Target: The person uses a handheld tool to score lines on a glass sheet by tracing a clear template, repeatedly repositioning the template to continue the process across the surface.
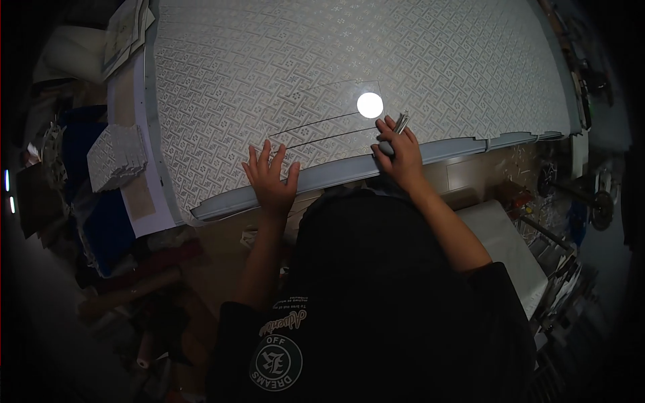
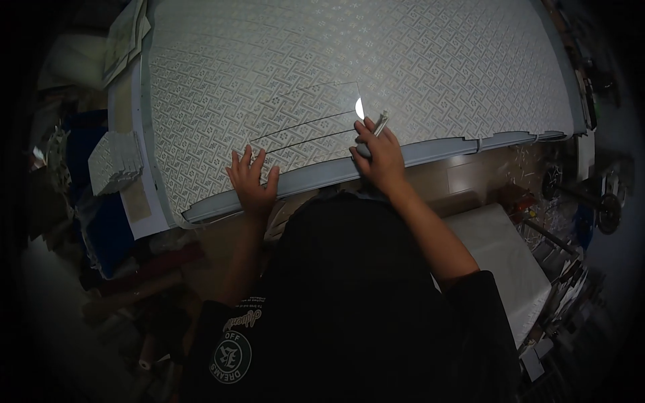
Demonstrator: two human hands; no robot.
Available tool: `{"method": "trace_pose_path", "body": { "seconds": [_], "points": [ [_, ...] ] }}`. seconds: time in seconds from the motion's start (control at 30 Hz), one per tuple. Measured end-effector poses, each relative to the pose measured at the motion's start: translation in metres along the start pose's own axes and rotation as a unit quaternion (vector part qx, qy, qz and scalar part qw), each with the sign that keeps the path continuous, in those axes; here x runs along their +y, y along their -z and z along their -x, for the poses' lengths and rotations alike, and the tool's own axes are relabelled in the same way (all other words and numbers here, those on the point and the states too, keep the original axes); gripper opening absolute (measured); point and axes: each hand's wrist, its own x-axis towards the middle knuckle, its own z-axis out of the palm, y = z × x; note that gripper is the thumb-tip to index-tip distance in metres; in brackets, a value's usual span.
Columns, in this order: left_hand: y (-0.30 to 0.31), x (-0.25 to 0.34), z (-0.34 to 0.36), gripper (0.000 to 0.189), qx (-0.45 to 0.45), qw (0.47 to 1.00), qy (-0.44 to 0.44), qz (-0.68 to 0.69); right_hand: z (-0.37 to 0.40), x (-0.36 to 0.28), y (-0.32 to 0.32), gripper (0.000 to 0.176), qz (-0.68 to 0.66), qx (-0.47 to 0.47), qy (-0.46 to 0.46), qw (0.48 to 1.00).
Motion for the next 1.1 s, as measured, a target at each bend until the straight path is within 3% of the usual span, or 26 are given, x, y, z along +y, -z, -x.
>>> {"method": "trace_pose_path", "body": {
  "seconds": [0.3, 0.5, 1.1],
  "points": [
    [0.0, -0.001, 0.0, 0.051, -0.003, 1.0, 0.006, -0.003, -0.001, 0.0, 0.001, 0.029, -0.014, -0.001, 0.001, 1.0],
    [0.002, 0.001, -0.001, 0.049, 0.0, 1.0, 0.006, 0.006, 0.002, 0.001, -0.004, 0.054, -0.012, 0.007, -0.01, 1.0],
    [0.001, 0.001, 0.0, 0.05, 0.002, 1.0, 0.009, 0.011, 0.004, 0.004, -0.004, 0.054, -0.007, 0.006, -0.004, 1.0]
  ]
}}
